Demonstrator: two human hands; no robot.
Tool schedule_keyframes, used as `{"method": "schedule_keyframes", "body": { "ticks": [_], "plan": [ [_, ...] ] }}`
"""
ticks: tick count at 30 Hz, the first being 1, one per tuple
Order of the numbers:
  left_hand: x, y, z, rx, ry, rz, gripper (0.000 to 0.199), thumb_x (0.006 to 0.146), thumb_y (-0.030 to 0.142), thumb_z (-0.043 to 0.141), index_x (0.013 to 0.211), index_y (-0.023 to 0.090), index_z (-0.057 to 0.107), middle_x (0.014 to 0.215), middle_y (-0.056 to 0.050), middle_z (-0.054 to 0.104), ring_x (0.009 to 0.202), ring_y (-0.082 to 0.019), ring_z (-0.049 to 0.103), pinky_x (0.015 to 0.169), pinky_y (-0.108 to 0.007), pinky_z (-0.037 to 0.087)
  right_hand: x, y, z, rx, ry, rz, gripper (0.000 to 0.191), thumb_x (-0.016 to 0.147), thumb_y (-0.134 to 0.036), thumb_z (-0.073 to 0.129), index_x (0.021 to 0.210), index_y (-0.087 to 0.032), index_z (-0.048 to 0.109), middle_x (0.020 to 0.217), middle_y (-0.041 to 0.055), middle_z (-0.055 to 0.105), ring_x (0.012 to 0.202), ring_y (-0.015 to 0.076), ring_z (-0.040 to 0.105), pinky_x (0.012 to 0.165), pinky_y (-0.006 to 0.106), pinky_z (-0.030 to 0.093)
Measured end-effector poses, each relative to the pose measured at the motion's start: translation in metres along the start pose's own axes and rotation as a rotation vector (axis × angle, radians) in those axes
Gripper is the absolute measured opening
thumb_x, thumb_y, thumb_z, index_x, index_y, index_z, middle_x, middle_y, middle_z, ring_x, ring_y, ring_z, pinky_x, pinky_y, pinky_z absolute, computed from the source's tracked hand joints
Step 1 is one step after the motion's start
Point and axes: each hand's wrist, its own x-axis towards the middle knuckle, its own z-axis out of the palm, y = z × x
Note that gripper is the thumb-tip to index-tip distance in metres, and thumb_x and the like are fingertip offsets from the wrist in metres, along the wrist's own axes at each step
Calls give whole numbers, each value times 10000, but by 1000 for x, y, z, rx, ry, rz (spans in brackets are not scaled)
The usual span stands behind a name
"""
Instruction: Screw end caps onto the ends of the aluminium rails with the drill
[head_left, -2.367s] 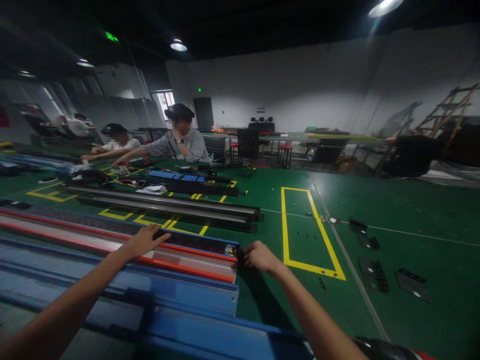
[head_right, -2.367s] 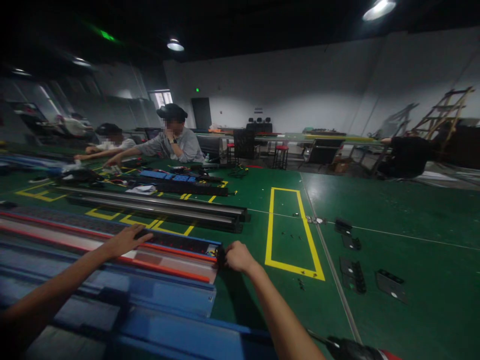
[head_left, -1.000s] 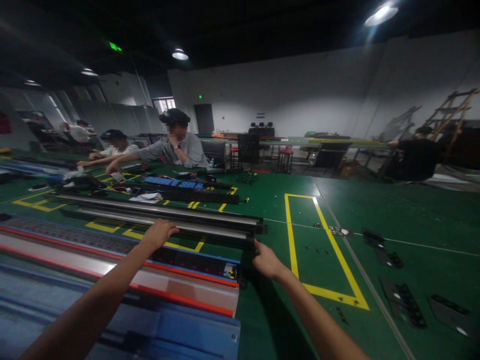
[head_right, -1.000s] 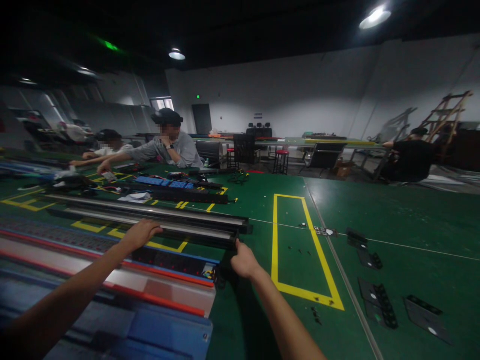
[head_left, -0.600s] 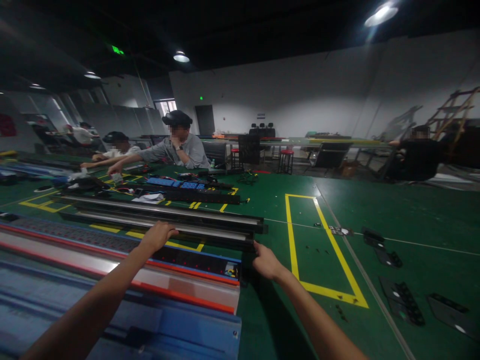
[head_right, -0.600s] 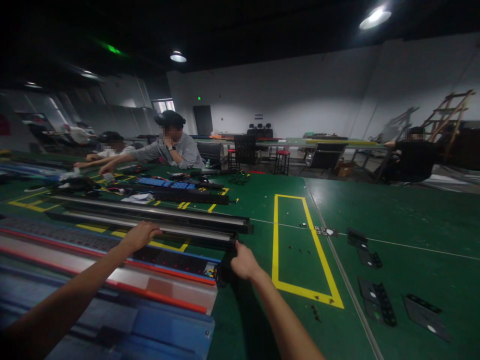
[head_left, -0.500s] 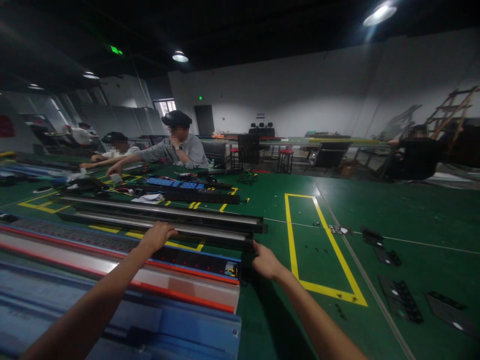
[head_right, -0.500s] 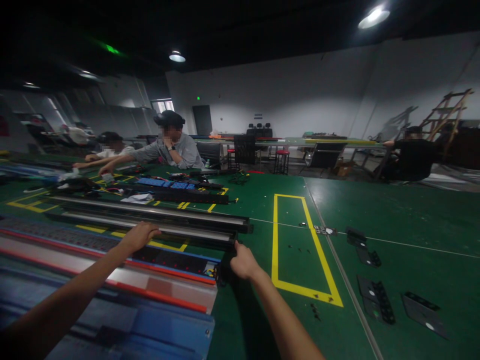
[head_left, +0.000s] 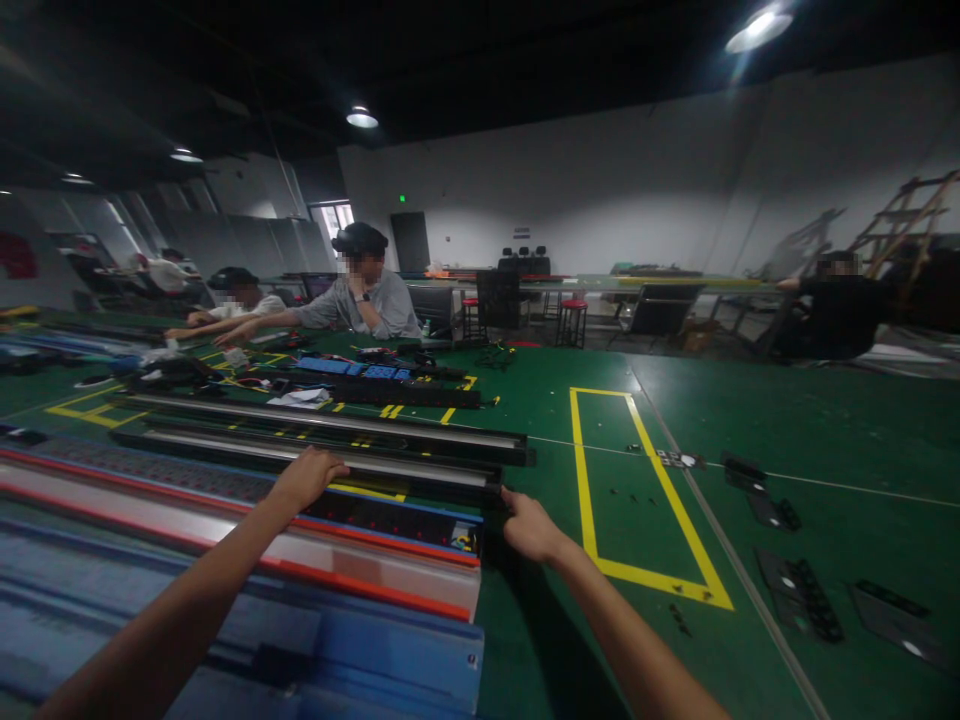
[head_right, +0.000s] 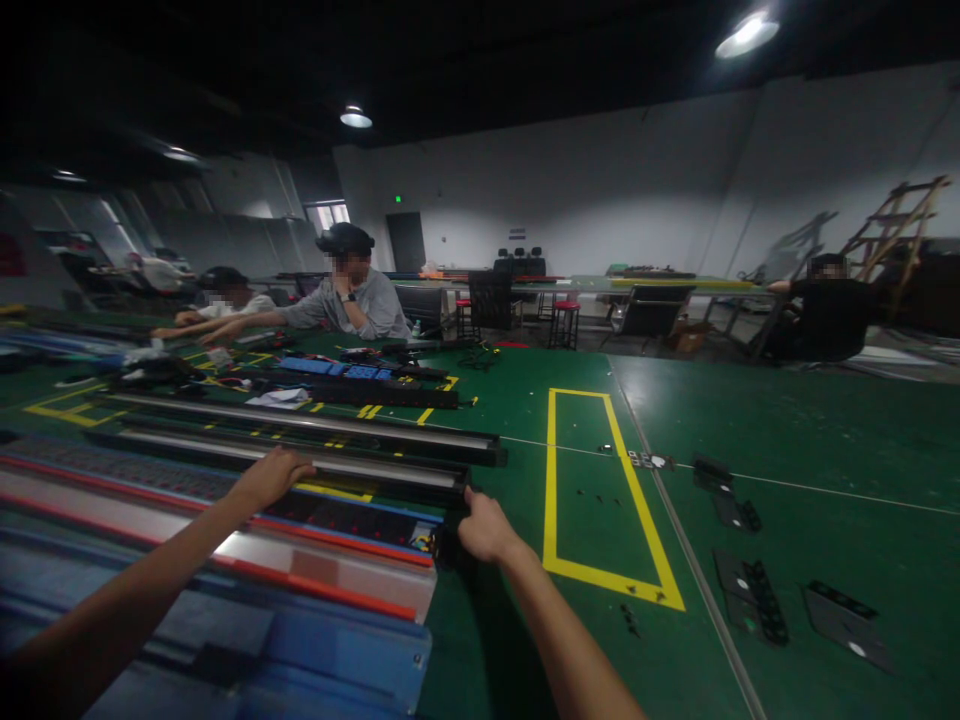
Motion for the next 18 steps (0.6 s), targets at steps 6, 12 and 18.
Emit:
{"method": "schedule_keyframes", "body": {
  "ticks": [6,12,18],
  "plan": [
    [-6,-7,-1,16,-31,16,381,1003,347,461,906,234,811,1007,-109,811,1021,-298,727,992,-381,463,-2,-1,5,-24,3,-22,708,661,8,491,1298,-195,724,1278,72,764,1244,259,680,1076,316,482],
    [-13,-12,-1,-7,-30,6,418,1013,469,474,947,236,815,1045,-106,809,1074,-284,719,1044,-366,438,-7,-4,7,-40,-29,1,698,672,-1,480,1306,-167,720,1264,90,769,1227,260,690,1070,326,488],
    [-16,-14,-3,-7,-42,-9,449,1007,495,447,930,257,819,1078,-101,808,1103,-309,717,1073,-410,425,-7,-3,12,-60,-22,7,623,691,-12,507,1231,-191,761,1245,85,778,1196,271,707,1045,326,501]
  ]
}}
